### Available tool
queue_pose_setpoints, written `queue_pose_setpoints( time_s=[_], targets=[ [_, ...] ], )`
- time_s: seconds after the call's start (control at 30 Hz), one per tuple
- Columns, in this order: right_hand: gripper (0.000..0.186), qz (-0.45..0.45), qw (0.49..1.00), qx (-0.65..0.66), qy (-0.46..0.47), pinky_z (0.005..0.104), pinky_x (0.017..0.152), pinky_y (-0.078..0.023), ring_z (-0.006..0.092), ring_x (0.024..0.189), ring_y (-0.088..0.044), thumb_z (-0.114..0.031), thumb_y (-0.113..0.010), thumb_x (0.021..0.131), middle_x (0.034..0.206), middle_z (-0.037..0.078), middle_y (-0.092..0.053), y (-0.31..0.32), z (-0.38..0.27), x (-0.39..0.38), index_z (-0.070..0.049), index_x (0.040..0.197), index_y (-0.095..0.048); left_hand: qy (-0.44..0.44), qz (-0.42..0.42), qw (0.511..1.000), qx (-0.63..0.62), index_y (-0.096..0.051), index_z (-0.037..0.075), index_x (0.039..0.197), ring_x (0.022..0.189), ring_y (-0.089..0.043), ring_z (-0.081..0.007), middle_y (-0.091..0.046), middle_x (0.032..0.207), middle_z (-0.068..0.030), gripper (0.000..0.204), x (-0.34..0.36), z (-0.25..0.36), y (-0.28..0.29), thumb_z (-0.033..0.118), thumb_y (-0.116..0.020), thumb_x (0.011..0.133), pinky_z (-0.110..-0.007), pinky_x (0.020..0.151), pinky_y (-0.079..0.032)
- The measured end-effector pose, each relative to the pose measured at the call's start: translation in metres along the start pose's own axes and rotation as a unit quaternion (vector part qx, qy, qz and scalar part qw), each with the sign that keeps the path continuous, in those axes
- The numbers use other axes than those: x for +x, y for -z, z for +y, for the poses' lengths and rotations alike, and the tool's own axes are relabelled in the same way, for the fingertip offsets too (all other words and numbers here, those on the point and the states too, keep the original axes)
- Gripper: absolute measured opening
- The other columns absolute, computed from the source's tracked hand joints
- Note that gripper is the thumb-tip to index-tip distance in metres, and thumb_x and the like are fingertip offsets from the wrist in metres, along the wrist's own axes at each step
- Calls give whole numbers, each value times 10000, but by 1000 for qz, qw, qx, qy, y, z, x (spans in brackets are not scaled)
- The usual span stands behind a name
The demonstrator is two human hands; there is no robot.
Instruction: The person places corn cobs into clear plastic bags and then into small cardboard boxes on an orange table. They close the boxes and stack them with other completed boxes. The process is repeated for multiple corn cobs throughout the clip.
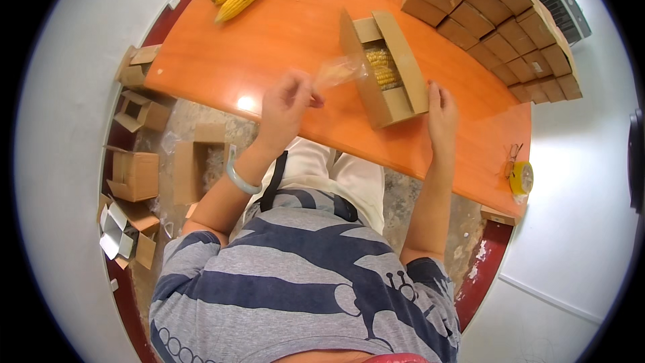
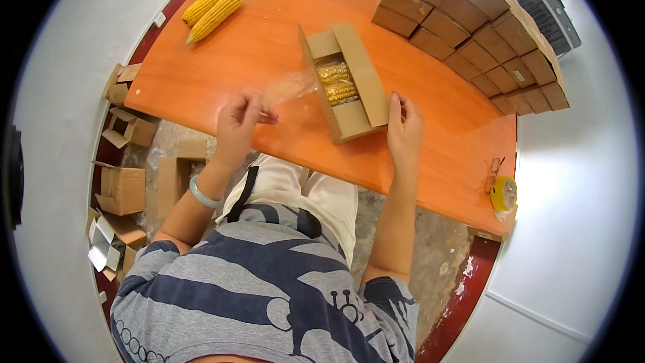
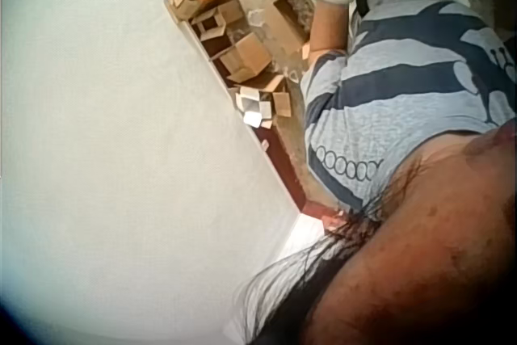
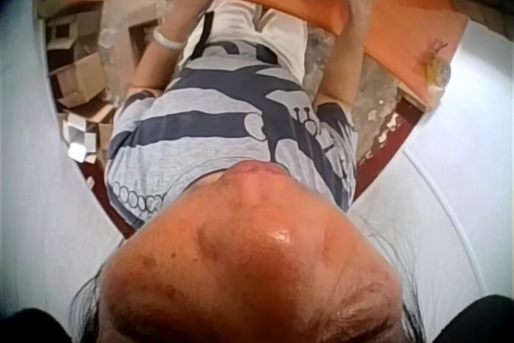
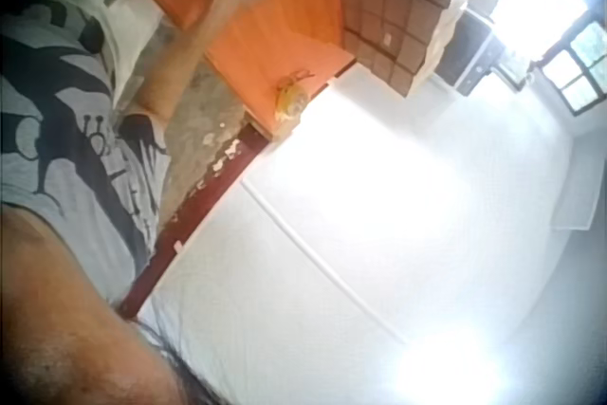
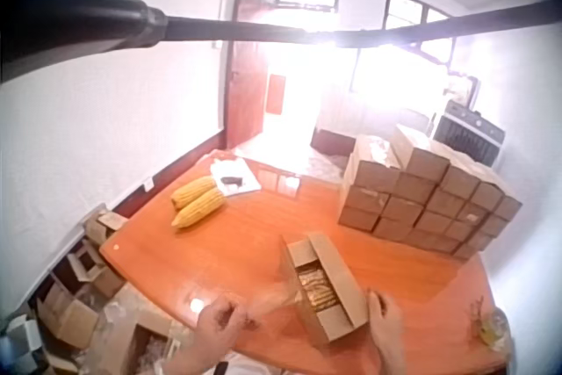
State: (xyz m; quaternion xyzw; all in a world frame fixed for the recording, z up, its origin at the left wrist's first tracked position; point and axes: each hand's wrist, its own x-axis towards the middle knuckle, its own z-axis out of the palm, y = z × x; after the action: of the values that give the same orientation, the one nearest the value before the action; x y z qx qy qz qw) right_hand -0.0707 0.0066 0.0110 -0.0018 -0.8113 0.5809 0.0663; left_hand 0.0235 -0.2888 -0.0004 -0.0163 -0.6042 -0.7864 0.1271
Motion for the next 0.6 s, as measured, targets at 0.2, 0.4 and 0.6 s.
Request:
queue_pose_setpoints(
  time_s=[0.2, 0.4, 0.6],
  targets=[
    [246, 47, 932, -232, 273, 394, 912, -505, 318, 1016, -639, -153, -716, 933, 1125, 131, -694, -14, -55, -24, -30, 1146, -714, 40, -107, 982, 152, -629, -1, 1012, 848, -686, -145, -673, 901, -67, 170, -7, -15, 0, 149, -562, 1054, -299, 776, -576],
    [193, -146, 920, -249, 264, 427, 915, -498, 327, 1045, -647, -95, -648, 925, 1031, 151, -726, -27, -78, -30, -42, 1093, -729, -9, 56, 960, 276, -660, -3, 1141, 953, -723, -254, -707, 1102, -150, 214, 31, 6, 9, 160, -597, 1017, -338, 771, -575],
    [195, -170, 854, -333, 363, 422, 972, -467, 314, 1013, -646, -133, -597, 940, 1015, 136, -732, -31, -78, -26, -27, 1033, -732, -365, -189, 817, 404, -652, 28, 1213, 1135, -632, -280, -662, 1106, -141, 248, 76, 62, -40, 156, -558, 1023, -460, 1061, -476]
  ],
)
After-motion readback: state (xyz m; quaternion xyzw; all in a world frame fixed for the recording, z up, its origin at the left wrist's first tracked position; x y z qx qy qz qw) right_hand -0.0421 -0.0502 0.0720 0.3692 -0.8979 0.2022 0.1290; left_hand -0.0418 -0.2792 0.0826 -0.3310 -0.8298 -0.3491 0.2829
